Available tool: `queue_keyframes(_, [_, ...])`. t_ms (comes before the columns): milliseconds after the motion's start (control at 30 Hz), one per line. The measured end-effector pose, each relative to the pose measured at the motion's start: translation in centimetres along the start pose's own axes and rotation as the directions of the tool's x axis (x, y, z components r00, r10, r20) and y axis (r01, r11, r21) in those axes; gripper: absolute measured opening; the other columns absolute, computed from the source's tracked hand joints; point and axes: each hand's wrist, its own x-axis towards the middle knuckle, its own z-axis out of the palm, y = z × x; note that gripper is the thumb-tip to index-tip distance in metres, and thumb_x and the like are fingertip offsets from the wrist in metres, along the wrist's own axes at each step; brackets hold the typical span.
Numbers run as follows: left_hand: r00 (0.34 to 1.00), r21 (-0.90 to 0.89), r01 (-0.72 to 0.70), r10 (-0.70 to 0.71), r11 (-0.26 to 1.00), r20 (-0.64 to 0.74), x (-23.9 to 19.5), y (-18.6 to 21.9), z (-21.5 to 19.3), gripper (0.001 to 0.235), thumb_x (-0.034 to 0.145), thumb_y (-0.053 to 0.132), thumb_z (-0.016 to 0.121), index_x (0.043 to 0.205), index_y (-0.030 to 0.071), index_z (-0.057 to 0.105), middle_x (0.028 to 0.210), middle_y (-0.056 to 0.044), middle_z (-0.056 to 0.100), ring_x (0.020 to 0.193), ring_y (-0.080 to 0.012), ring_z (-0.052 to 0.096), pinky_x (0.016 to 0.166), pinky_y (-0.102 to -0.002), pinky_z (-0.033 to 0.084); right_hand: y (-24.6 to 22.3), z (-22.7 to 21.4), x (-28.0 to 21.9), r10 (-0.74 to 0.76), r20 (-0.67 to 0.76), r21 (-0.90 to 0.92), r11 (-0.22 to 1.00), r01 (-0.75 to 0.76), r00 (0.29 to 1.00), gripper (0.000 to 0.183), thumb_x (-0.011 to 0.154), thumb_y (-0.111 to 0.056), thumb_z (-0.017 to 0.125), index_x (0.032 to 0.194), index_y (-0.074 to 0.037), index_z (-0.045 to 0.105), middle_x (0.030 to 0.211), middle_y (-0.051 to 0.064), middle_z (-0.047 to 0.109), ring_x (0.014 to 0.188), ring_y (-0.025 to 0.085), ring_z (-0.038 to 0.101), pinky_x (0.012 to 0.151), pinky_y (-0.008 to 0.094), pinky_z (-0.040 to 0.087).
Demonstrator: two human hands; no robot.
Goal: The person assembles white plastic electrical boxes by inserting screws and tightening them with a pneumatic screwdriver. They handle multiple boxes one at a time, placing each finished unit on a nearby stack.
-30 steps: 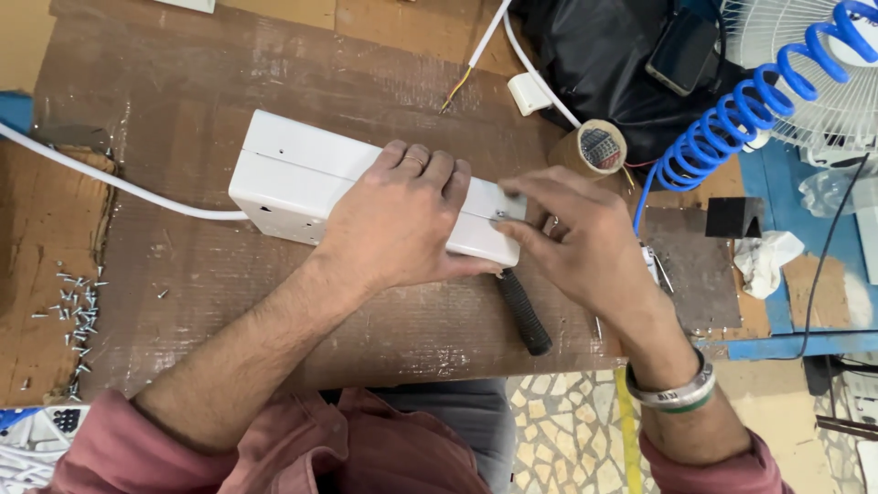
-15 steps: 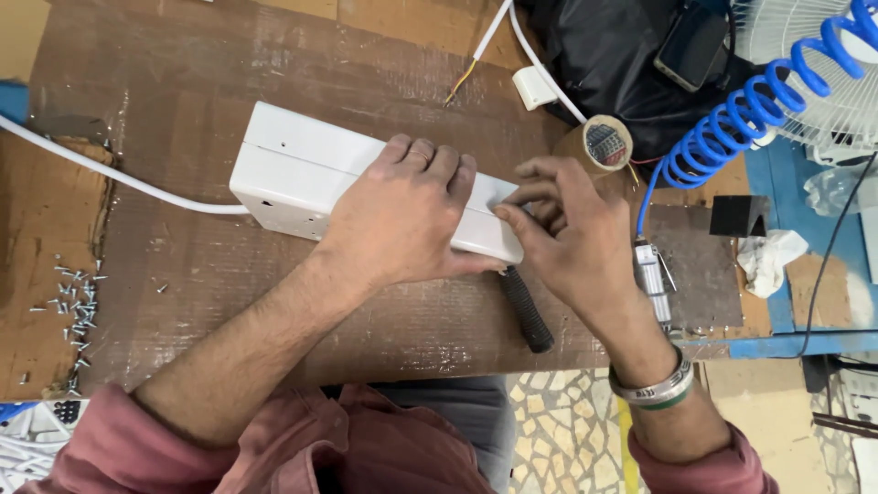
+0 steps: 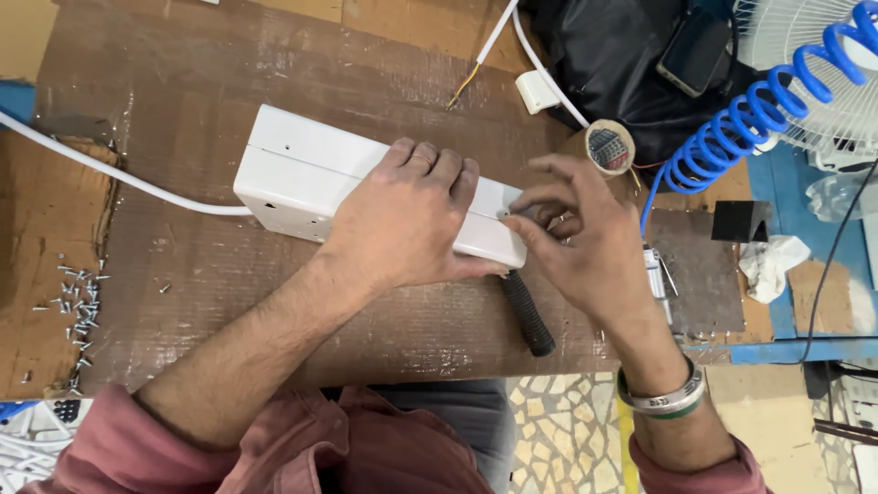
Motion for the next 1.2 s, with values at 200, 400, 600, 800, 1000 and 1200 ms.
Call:
queue_keyframes(200, [1.0,0.01,-0.018,0.018,1.0,0.009,0.0,-0.1,0.1,0.107,0.086,0.099,0.054,0.119,-0.002,0.071,0.107,-0.018,0.073,0.091,-0.0286,0.072,0.093,-0.043,0.054,0.0,-0.1,0.2,0.004,0.046,0.019,1.0,-0.005,0.999,0.053,0.079,0.006,0.081,0.125,0.002,0.056,0.096,0.006,0.079,0.065,0.01,0.065,0.053,0.02,0.049])
queue_keyframes(400, [1.0,-0.003,-0.009,0.009,1.0,-0.015,-0.1,-0.2,0.2,0.107,0.083,0.098,0.06,0.119,-0.003,0.071,0.105,-0.019,0.074,0.089,-0.0284,0.072,0.093,-0.043,0.054,-0.2,0.2,0.1,-0.046,-0.034,-0.04,0.998,0.045,0.998,0.038,0.079,0.003,0.085,0.108,0.004,0.06,0.086,0.006,0.079,0.054,0.008,0.058,0.048,0.019,0.044])
queue_keyframes(600, [1.0,-0.005,-0.006,0.006,1.0,0.008,-0.1,-0.1,0.3,0.107,0.085,0.099,0.055,0.119,-0.002,0.07,0.105,-0.018,0.073,0.09,-0.0292,0.071,0.095,-0.045,0.053,0.1,-0.3,0.2,-0.003,0.031,0.032,0.999,0.002,1.0,0.056,0.076,0.005,0.084,0.125,0.001,0.057,0.099,0.006,0.079,0.065,0.009,0.063,0.055,0.02,0.049])
queue_keyframes(800, [1.0,-0.025,0.003,-0.003,1.0,-0.011,-0.1,0.0,0.0,0.106,0.085,0.097,0.058,0.119,-0.002,0.071,0.107,-0.019,0.073,0.092,-0.0298,0.072,0.096,-0.044,0.052,0.1,0.2,0.1,-0.048,0.004,-0.017,0.999,0.048,0.999,0.043,0.079,0.006,0.083,0.113,0.004,0.057,0.088,0.006,0.078,0.058,0.009,0.06,0.052,0.02,0.047])
queue_keyframes(1000, [1.0,0.006,-0.008,0.008,1.0,-0.02,-0.1,0.2,-0.1,0.111,0.084,0.102,0.053,0.119,-0.002,0.071,0.111,-0.019,0.074,0.097,-0.031,0.074,0.098,-0.044,0.055,0.9,1.5,-0.6,-0.034,-0.127,-0.012,0.999,0.033,0.991,0.041,0.08,0.002,0.084,0.109,0.004,0.055,0.084,0.009,0.077,0.056,0.01,0.064,0.047,0.02,0.049])
queue_keyframes(1200, [0.999,0.056,-0.01,0.012,0.998,-0.048,0.2,0.4,-1.2,0.105,0.082,0.096,0.061,0.12,-0.001,0.072,0.11,-0.017,0.075,0.097,-0.0295,0.075,0.095,-0.042,0.057,0.5,-0.4,-0.4,-0.114,-0.063,-0.006,0.993,0.114,0.991,0.051,0.078,0.007,0.08,0.12,-0.001,0.053,0.097,0.003,0.079,0.066,0.012,0.066,0.056,0.022,0.052])
